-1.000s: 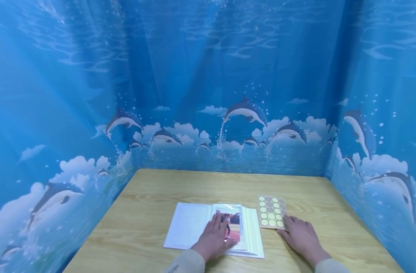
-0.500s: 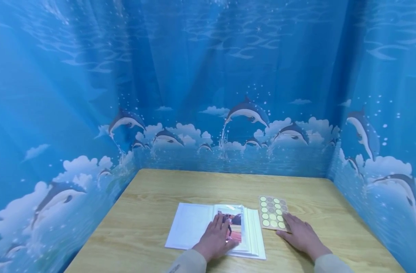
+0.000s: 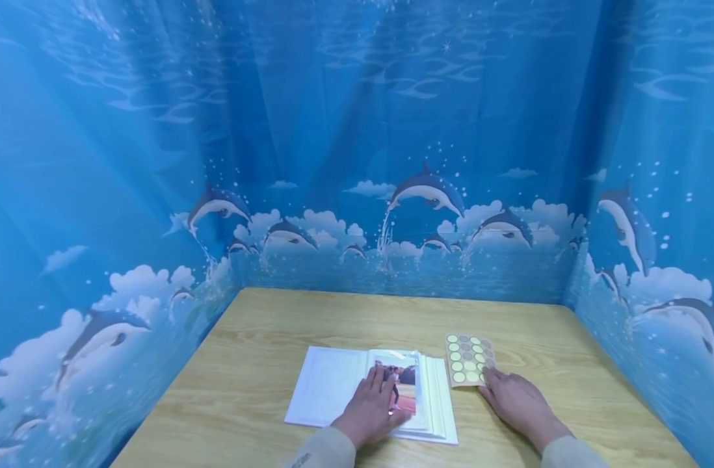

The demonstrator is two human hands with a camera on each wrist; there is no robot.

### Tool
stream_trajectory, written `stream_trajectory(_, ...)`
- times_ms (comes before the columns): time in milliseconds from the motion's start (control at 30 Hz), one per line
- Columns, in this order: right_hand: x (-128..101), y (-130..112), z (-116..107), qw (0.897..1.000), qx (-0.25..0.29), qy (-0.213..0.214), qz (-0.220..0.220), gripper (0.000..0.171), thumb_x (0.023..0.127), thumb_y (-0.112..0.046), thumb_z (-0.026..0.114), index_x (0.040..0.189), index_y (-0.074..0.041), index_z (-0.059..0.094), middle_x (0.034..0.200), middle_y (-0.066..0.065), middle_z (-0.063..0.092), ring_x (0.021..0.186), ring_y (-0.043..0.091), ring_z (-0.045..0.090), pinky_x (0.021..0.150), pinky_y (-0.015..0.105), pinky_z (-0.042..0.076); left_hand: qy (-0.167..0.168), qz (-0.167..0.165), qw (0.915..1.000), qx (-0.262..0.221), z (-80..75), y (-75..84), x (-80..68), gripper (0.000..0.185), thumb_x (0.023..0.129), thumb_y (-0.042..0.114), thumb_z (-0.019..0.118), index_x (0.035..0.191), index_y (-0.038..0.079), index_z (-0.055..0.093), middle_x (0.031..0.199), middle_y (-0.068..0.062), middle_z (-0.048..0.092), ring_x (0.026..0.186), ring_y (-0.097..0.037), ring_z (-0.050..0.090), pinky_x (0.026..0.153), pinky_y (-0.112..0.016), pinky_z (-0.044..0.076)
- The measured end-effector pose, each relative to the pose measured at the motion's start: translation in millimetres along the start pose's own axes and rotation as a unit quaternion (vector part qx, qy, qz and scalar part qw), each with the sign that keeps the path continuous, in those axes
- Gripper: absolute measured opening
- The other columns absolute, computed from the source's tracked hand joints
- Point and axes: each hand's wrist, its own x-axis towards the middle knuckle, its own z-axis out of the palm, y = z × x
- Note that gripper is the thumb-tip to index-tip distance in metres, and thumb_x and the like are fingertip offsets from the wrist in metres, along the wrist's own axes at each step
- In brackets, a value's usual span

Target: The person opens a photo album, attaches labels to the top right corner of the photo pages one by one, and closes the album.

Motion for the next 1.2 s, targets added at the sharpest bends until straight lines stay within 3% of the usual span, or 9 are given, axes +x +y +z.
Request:
stream_trajectory(200, -1, -2, -3, 0.999, -0.036, 0.013, -0.010, 0.040, 0.096, -0.019, 0.062, 0.126, 0.006, 0.058, 0.122, 0.027, 0.063, 0.099, 0.041, 0.066, 0.085, 0.054, 0.054, -0.006, -0.003, 1.0000, -0.005, -6.3, 3.1, -2.3, 0.082, 0.096, 0.062, 0.045, 0.153, 0.003, 0.034, 0.158, -0.025, 0.023, 0.146, -0.039, 0.022, 0.117, -0.051, 0.027)
stream_trajectory(467, -5, -3, -11, 0.995, -0.088, 0.034, -0.029, 0.041, 0.100, -0.018, 0.054, 0.132, 0.007, 0.054, 0.131, 0.027, 0.058, 0.112, 0.043, 0.061, 0.095, 0.056, 0.050, -0.010, -0.004, 0.9999, -0.013, -12.2, 4.8, -4.0, 0.083, 0.096, 0.062, 0.048, 0.153, 0.003, 0.034, 0.158, -0.026, 0.024, 0.146, -0.040, 0.023, 0.116, -0.051, 0.027)
stream_trajectory(567, -8, 0, -10, 0.991, -0.112, 0.059, -0.052, 0.047, 0.109, -0.025, 0.028, 0.133, 0.006, 0.053, 0.131, 0.026, 0.058, 0.112, 0.041, 0.062, 0.095, 0.055, 0.051, -0.017, -0.008, 0.9995, -0.023, -16.5, 6.7, -5.4, 0.084, 0.095, 0.062, 0.048, 0.153, 0.003, 0.034, 0.158, -0.027, 0.024, 0.146, -0.041, 0.023, 0.116, -0.052, 0.027)
stream_trajectory(700, -9, 2, -10, 0.984, -0.132, 0.095, -0.070, 0.075, 0.104, -0.028, -0.010, 0.133, 0.006, 0.051, 0.129, 0.025, 0.060, 0.108, 0.040, 0.064, 0.091, 0.053, 0.053, -0.008, -0.007, 0.9996, -0.028, -12.4, 5.4, -3.4, 0.083, 0.095, 0.061, 0.049, 0.151, 0.002, 0.036, 0.157, -0.028, 0.024, 0.145, -0.042, 0.024, 0.116, -0.053, 0.028)
stream_trajectory(1000, -8, 2, -12, 0.974, -0.137, 0.163, -0.081, 0.075, 0.104, -0.025, -0.010, 0.127, 0.006, 0.054, 0.122, 0.024, 0.063, 0.102, 0.038, 0.066, 0.083, 0.051, 0.057, 0.001, -0.037, 0.9991, -0.019, -18.1, 10.5, 3.3, 0.084, 0.089, 0.061, 0.060, 0.149, 0.005, 0.042, 0.155, -0.027, 0.031, 0.144, -0.040, 0.027, 0.115, -0.057, 0.027)
stream_trajectory(1200, -4, 1, -12, 0.962, -0.112, 0.237, -0.072, 0.069, 0.108, -0.033, 0.004, 0.119, 0.006, 0.060, 0.116, 0.024, 0.066, 0.097, 0.038, 0.068, 0.075, 0.050, 0.059, 0.014, -0.038, 0.9980, -0.048, -21.3, 15.3, 7.4, 0.080, 0.089, 0.056, 0.063, 0.149, 0.007, 0.043, 0.154, -0.024, 0.034, 0.145, -0.039, 0.027, 0.116, -0.056, 0.025)
